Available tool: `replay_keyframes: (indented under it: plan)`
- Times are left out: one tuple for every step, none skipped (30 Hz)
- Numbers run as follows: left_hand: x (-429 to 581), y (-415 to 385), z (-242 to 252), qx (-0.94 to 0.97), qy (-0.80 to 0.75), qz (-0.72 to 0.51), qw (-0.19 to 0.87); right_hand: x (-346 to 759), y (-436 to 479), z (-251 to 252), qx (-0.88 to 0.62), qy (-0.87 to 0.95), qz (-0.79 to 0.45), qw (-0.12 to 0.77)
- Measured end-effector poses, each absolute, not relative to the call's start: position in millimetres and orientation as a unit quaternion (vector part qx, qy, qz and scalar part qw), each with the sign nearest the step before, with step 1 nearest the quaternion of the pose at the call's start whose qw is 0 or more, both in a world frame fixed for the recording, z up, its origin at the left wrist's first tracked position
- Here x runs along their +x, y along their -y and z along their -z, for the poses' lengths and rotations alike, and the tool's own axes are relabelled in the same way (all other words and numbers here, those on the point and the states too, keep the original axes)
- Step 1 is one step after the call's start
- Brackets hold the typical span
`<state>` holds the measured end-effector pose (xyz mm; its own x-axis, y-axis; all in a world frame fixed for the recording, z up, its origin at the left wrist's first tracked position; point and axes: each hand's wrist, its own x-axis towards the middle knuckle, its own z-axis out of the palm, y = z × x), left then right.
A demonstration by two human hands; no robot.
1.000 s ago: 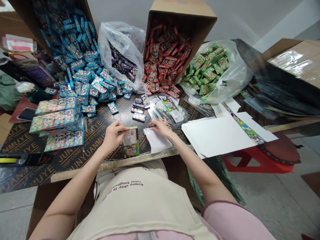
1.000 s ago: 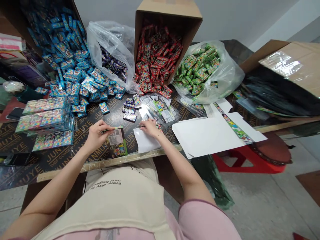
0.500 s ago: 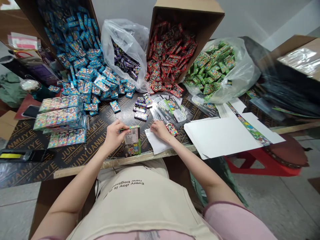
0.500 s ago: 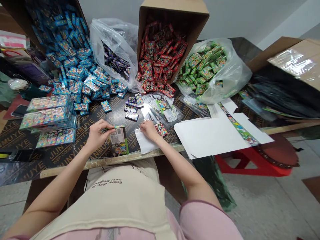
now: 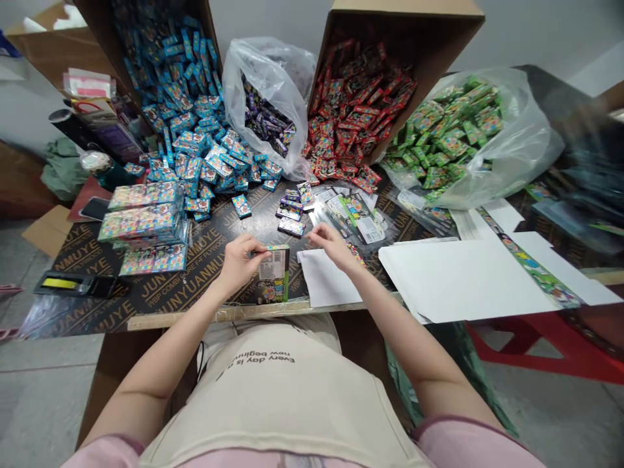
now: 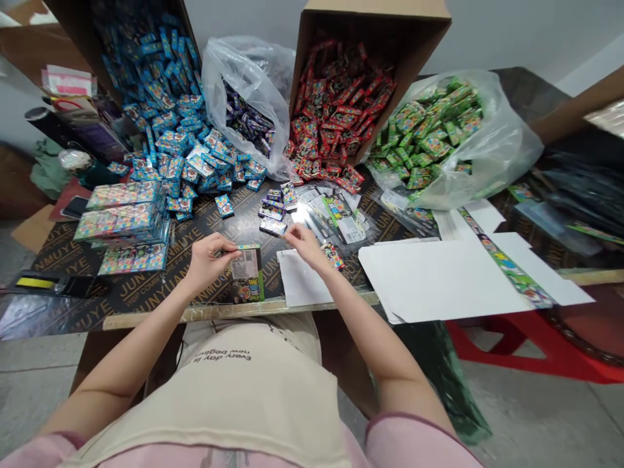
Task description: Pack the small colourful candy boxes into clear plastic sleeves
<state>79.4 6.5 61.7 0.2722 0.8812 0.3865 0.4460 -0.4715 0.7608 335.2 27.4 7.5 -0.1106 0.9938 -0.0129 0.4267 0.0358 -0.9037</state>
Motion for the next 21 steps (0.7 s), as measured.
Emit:
replay_keyframes:
  plan:
    - [78.6, -6.6, -62.2, 0.757, -0.437, -0.408, 0.263, 327.0, -29.8, -24.6, -0.527, 0.617, -0.441, 0.383]
    - [77.7, -6.6, -62.9, 0.762, -0.434, -0.402, 0.262, 317.7, -31.6, -41.6, -0.484, 0.613, -0.476, 0.403]
    - [76.8, -6.4, -63.6, 0.767, -0.433, -0.396, 0.260, 307.8, -32.9, -57.2, -0.444, 0.618, -0.507, 0.405]
    - [75.8, -6.0, -64.3, 0.770, -0.434, -0.391, 0.259, 298.1, -33.8, -70.4, -0.411, 0.630, -0.529, 0.394]
    - [75.0, -5.4, -65.0, 0.771, -0.435, -0.387, 0.258, 289.1, -34.7, -80.4, -0.385, 0.645, -0.543, 0.375]
    - [74.4, -4.7, -65.8, 0.770, -0.437, -0.386, 0.259, 281.3, -35.6, -87.0, -0.365, 0.662, -0.551, 0.352]
    - [74.0, -3.9, -66.5, 0.768, -0.438, -0.388, 0.261, 275.1, -36.8, -90.5, -0.353, 0.677, -0.555, 0.330]
    - [73.9, -3.1, -67.3, 0.766, -0.438, -0.390, 0.264, 270.8, -38.3, -91.2, -0.345, 0.690, -0.556, 0.311]
    - [74.2, -2.3, -67.9, 0.763, -0.439, -0.392, 0.268, 268.2, -40.1, -90.0, -0.340, 0.698, -0.557, 0.295]
    - [74.7, -1.7, -68.4, 0.760, -0.439, -0.394, 0.272, 267.0, -42.0, -87.7, -0.338, 0.702, -0.559, 0.285]
    - [75.6, -1.1, -68.6, 0.758, -0.440, -0.396, 0.274, 267.0, -44.0, -84.7, -0.338, 0.702, -0.561, 0.279]
    - [76.8, -0.8, -68.3, 0.755, -0.444, -0.398, 0.274, 267.4, -45.9, -81.6, -0.339, 0.701, -0.564, 0.275]
    - [78.2, -0.7, -67.5, 0.751, -0.450, -0.401, 0.271, 267.7, -47.5, -78.4, -0.340, 0.699, -0.567, 0.272]
    - [79.6, -0.9, -66.0, 0.747, -0.456, -0.405, 0.265, 267.3, -48.6, -75.2, -0.343, 0.696, -0.569, 0.272]
    - [81.0, -1.2, -64.0, 0.743, -0.462, -0.410, 0.258, 265.8, -49.0, -72.0, -0.346, 0.693, -0.570, 0.274]
    - [82.3, -1.6, -61.6, 0.740, -0.468, -0.415, 0.249, 263.1, -48.7, -69.0, -0.351, 0.688, -0.571, 0.277]
    - [83.3, -2.2, -58.9, 0.738, -0.471, -0.420, 0.239, 259.5, -47.5, -66.3, -0.357, 0.682, -0.572, 0.283]
    - [83.9, -2.7, -56.4, 0.738, -0.474, -0.421, 0.230, 255.5, -45.6, -64.2, -0.365, 0.674, -0.573, 0.291]
    - [84.1, -3.1, -54.1, 0.741, -0.476, -0.419, 0.221, 252.4, -43.3, -63.1, -0.375, 0.666, -0.570, 0.301]
    - [83.8, -3.5, -52.3, 0.747, -0.476, -0.412, 0.212, 251.4, -41.0, -63.2, -0.387, 0.660, -0.562, 0.314]
    - [82.7, -4.0, -50.8, 0.756, -0.475, -0.402, 0.204, 253.8, -39.3, -64.7, -0.403, 0.661, -0.540, 0.330]
